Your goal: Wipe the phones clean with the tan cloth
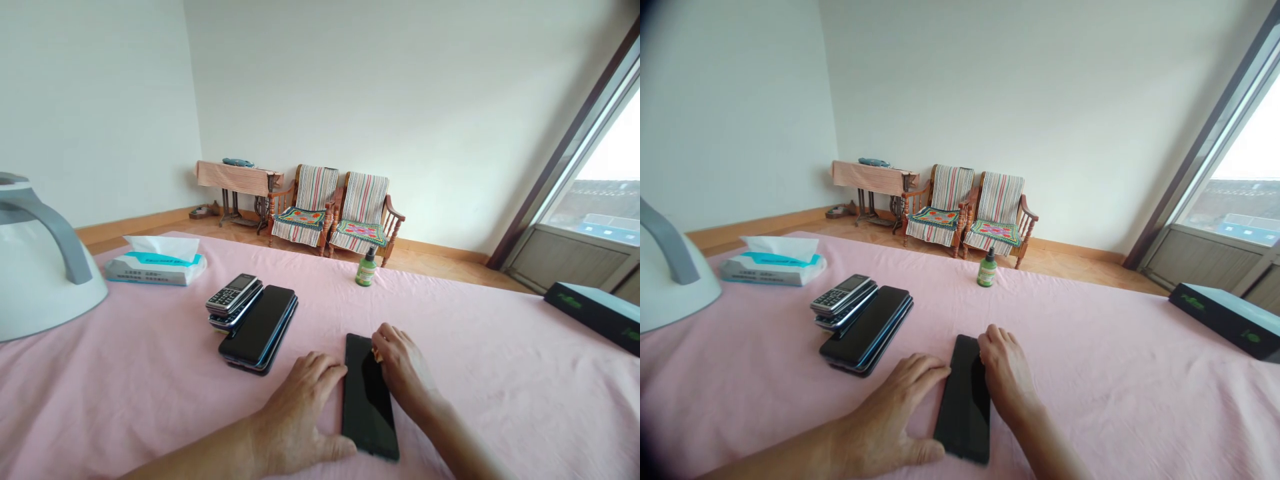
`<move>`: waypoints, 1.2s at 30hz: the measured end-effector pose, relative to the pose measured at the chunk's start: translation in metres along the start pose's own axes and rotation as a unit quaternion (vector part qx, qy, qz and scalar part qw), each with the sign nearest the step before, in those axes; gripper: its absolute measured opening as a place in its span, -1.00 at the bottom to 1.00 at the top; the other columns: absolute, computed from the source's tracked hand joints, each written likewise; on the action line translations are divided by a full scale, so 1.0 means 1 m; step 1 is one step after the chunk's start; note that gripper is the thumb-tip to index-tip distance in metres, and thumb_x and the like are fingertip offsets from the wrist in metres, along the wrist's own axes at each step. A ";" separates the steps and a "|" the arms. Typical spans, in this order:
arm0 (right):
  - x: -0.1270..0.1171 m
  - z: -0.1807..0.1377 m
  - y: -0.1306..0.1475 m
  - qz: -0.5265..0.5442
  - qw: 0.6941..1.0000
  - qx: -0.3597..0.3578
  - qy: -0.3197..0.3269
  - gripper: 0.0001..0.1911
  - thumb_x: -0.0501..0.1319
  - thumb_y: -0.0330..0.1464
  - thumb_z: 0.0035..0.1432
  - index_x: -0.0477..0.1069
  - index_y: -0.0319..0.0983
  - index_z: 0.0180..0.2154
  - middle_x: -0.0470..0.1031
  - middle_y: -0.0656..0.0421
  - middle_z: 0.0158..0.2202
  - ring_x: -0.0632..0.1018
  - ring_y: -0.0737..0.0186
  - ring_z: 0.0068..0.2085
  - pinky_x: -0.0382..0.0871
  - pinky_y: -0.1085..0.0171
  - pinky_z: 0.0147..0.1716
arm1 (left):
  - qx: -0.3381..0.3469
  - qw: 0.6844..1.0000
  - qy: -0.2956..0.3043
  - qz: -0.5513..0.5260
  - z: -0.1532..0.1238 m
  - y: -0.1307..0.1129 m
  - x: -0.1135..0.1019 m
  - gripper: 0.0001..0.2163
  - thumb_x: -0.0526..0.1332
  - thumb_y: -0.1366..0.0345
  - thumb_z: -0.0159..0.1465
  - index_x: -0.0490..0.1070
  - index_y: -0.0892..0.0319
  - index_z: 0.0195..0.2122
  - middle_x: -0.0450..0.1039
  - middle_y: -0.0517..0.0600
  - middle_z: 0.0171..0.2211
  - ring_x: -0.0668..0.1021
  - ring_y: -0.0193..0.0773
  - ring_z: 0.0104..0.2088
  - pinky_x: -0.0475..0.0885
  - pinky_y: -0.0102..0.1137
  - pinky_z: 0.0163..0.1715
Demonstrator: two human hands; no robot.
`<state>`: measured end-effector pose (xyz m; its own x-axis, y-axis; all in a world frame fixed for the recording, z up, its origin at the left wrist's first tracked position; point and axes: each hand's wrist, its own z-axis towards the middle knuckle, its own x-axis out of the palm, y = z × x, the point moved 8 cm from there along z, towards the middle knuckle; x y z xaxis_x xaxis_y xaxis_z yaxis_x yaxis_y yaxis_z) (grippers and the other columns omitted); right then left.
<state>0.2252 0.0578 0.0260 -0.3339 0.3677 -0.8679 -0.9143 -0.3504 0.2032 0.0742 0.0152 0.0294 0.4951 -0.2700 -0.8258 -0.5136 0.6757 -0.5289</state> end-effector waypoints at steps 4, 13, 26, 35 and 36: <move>0.006 -0.011 -0.004 0.004 0.999 0.016 0.041 -0.73 0.01 -0.58 0.13 0.29 -0.24 -0.55 0.30 0.18 -0.45 0.34 0.29 -0.42 0.08 0.31 -0.43 | -0.002 1.000 0.004 0.006 0.001 -0.001 0.000 -0.25 0.32 -0.16 0.01 0.28 0.21 0.14 0.31 0.18 0.05 0.34 0.11 0.03 0.22 -0.02 0.08; 0.000 -0.011 0.016 -0.024 0.990 0.058 0.124 -0.68 -0.05 -0.56 0.20 0.39 -0.26 -0.47 0.35 0.13 -0.40 0.40 0.30 -0.41 0.14 0.33 -0.44 | 0.003 1.000 -0.009 -0.003 0.001 0.005 0.004 -0.25 0.32 -0.17 0.00 0.27 0.15 0.13 0.30 0.14 0.06 0.33 0.10 0.03 0.21 -0.01 0.07; 0.004 0.000 0.016 -0.039 0.991 0.044 0.118 -0.68 -0.02 -0.54 0.21 0.43 -0.26 -0.46 0.36 0.12 -0.38 0.41 0.30 -0.40 0.12 0.33 -0.45 | 0.001 1.000 0.004 0.000 0.001 0.002 0.002 -0.25 0.31 -0.17 0.01 0.27 0.18 0.13 0.29 0.16 0.06 0.33 0.11 0.03 0.22 -0.02 0.07; 0.011 -0.004 0.030 -0.010 0.995 0.026 0.093 -0.71 0.03 -0.53 0.19 0.47 -0.23 -0.46 0.39 0.14 -0.35 0.42 0.27 -0.32 0.16 0.33 -0.36 | 0.011 1.000 -0.010 -0.006 0.001 0.000 0.001 -0.27 0.32 -0.17 0.00 0.29 0.14 0.11 0.32 0.11 0.01 0.35 0.07 -0.01 0.24 -0.03 0.04; 0.011 -0.005 0.031 0.002 0.996 0.019 0.086 -0.72 0.04 -0.53 0.19 0.47 -0.23 -0.44 0.39 0.14 -0.34 0.42 0.26 -0.31 0.16 0.32 -0.35 | 0.009 1.000 -0.011 -0.005 0.001 0.000 0.001 -0.27 0.32 -0.17 0.00 0.28 0.13 0.11 0.32 0.12 0.02 0.35 0.08 -0.01 0.24 -0.03 0.04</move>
<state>0.1945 0.0473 0.0202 -0.2972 0.2122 -0.9309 -0.9219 -0.3174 0.2220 0.0751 0.0159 0.0288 0.5146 -0.2618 -0.8165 -0.4959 0.6860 -0.5325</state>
